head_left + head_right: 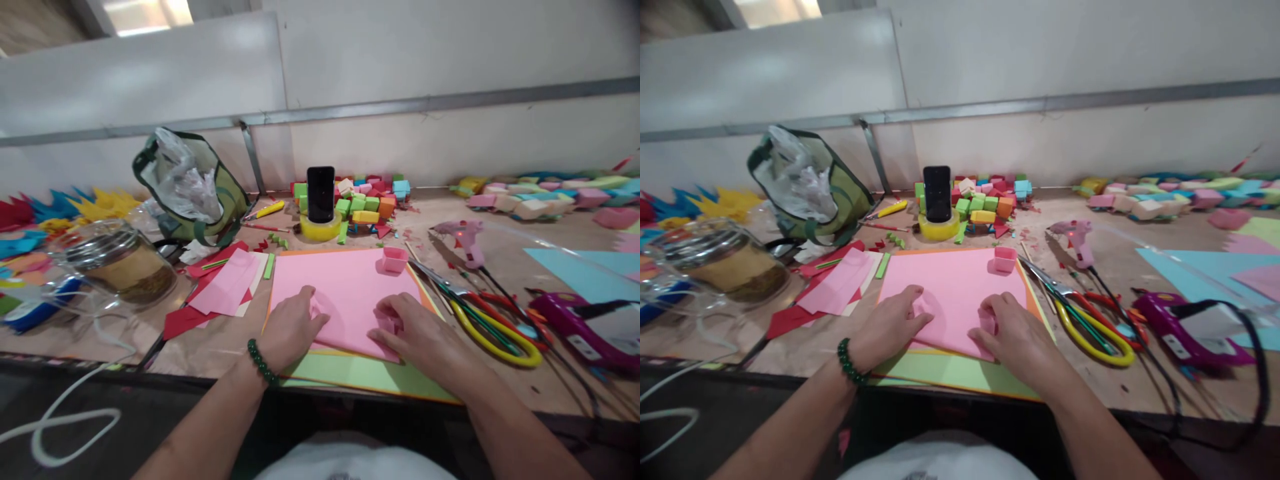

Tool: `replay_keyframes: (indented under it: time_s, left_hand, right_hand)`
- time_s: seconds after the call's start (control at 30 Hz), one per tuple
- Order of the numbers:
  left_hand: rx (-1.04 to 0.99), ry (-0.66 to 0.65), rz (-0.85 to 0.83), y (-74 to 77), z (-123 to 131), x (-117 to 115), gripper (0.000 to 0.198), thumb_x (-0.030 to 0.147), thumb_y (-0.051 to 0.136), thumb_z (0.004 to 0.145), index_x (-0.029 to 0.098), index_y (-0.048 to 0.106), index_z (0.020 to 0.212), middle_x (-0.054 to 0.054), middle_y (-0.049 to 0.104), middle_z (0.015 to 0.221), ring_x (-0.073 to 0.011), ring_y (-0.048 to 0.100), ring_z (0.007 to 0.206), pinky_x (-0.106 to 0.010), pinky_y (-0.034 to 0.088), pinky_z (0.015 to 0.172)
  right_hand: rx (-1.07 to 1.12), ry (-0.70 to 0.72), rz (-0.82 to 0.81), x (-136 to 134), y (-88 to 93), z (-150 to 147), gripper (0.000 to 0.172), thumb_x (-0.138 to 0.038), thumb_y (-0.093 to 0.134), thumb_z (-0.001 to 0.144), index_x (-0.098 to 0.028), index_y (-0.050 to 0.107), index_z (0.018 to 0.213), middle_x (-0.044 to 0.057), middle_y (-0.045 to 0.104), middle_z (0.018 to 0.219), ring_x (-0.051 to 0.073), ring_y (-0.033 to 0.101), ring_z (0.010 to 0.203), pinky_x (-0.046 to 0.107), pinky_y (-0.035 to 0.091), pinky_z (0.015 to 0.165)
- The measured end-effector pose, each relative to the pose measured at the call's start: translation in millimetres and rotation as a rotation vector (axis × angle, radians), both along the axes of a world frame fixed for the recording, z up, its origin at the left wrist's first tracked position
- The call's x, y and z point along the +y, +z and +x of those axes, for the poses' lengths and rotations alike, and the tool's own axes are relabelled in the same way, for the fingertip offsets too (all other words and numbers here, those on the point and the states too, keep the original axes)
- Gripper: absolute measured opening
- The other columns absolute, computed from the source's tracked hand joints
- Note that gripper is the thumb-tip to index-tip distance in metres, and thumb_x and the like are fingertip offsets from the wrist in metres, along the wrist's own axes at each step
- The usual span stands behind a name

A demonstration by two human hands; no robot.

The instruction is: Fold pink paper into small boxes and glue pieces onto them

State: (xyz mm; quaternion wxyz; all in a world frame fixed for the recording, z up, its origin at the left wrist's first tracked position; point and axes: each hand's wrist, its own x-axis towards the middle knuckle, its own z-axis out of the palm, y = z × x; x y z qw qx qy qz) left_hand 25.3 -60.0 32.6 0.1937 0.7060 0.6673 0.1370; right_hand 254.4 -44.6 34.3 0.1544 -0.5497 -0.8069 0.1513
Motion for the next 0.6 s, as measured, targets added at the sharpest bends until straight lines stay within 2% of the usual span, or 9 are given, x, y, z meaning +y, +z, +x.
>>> replay_keyframes:
  time_s: [0.1,0.23,0.33,0.4,0.43,0.47,0.53,0.6]
  left_hand:
    - [-0.017,-0.025,-0.004,2.8,-1,1,0.032,0.034,0.054,0.083,0.017,0.051,0.11,-0.007,0.067,0.083,-0.0212,0.063,0.075,-0.027,0.037,0.06]
    - [-0.075,-0.005,-0.01,1.6,-2,1,0.031,0.038,0.056,0.081,0.018,0.054,0.104,-0.004,0.064,0.076,-0.0204,0.061,0.073,-0.027,0.037,0.059]
    - [-0.189,0.026,-0.047,1.9,-6,1,0.05,0.045,0.058,0.079,0.017,0.05,0.119,-0.001,0.061,0.073,-0.0178,0.059,0.067,-0.026,0.039,0.058]
    - [-0.25,0.045,-0.033,6.4,-9,0,0.065,0.048,0.063,0.073,0.016,0.047,0.127,-0.003,0.062,0.082,-0.0172,0.058,0.072,-0.026,0.042,0.063]
    - [-0.274,0.052,-0.019,9.8,-10,0,0.066,0.048,0.066,0.071,0.016,0.05,0.126,-0.004,0.062,0.086,-0.0171,0.057,0.075,-0.026,0.043,0.065]
    - [-0.305,0.053,-0.014,13.5,-11,-1,0.062,0.047,0.068,0.069,0.016,0.055,0.121,-0.004,0.062,0.088,-0.0167,0.056,0.075,-0.026,0.042,0.065]
    - [-0.407,0.037,-0.039,19.8,-12,-1,0.044,0.043,0.07,0.068,0.015,0.064,0.102,-0.001,0.06,0.077,-0.0141,0.053,0.068,-0.024,0.04,0.061]
    - [-0.573,0.012,-0.099,22.1,-12,-2,0.028,0.04,0.069,0.069,0.014,0.063,0.078,0.003,0.052,0.062,-0.0104,0.045,0.057,-0.022,0.035,0.054]
  right_hand:
    - [-0.015,-0.033,-0.048,0,2.5,0,0.029,-0.039,0.063,0.077,-0.02,0.061,0.098,0.003,0.064,0.08,0.016,0.06,0.063,0.025,0.04,0.052]
    - [-0.007,-0.011,-0.064,0,5.8,1,0.018,-0.037,0.063,0.074,-0.02,0.06,0.076,0.0,0.06,0.072,0.014,0.054,0.057,0.024,0.035,0.049]
    - [0.109,0.012,-0.141,-1,8.3,-1,0.02,-0.034,0.06,0.076,-0.019,0.053,0.063,-0.003,0.052,0.058,0.011,0.045,0.051,0.023,0.03,0.046]
    - [0.237,0.002,-0.22,-2,9.8,-2,0.023,-0.034,0.058,0.076,-0.019,0.049,0.06,-0.005,0.044,0.052,0.01,0.04,0.048,0.022,0.028,0.044]
    - [0.302,-0.006,-0.253,-3,10.0,-2,0.024,-0.035,0.058,0.075,-0.019,0.049,0.059,-0.006,0.042,0.051,0.01,0.038,0.048,0.021,0.027,0.044]
    - [0.363,-0.015,-0.273,-3,9.6,-2,0.025,-0.036,0.059,0.074,-0.019,0.049,0.059,-0.006,0.04,0.05,0.009,0.037,0.047,0.021,0.027,0.044]
    - [0.466,-0.035,-0.272,-2,6.6,0,0.027,-0.039,0.062,0.073,-0.019,0.05,0.06,-0.006,0.039,0.052,0.009,0.035,0.048,0.021,0.027,0.044]
    - [0.549,-0.044,-0.261,0,1.2,3,0.029,-0.042,0.065,0.072,-0.018,0.053,0.062,-0.004,0.041,0.056,0.009,0.036,0.051,0.021,0.029,0.045]
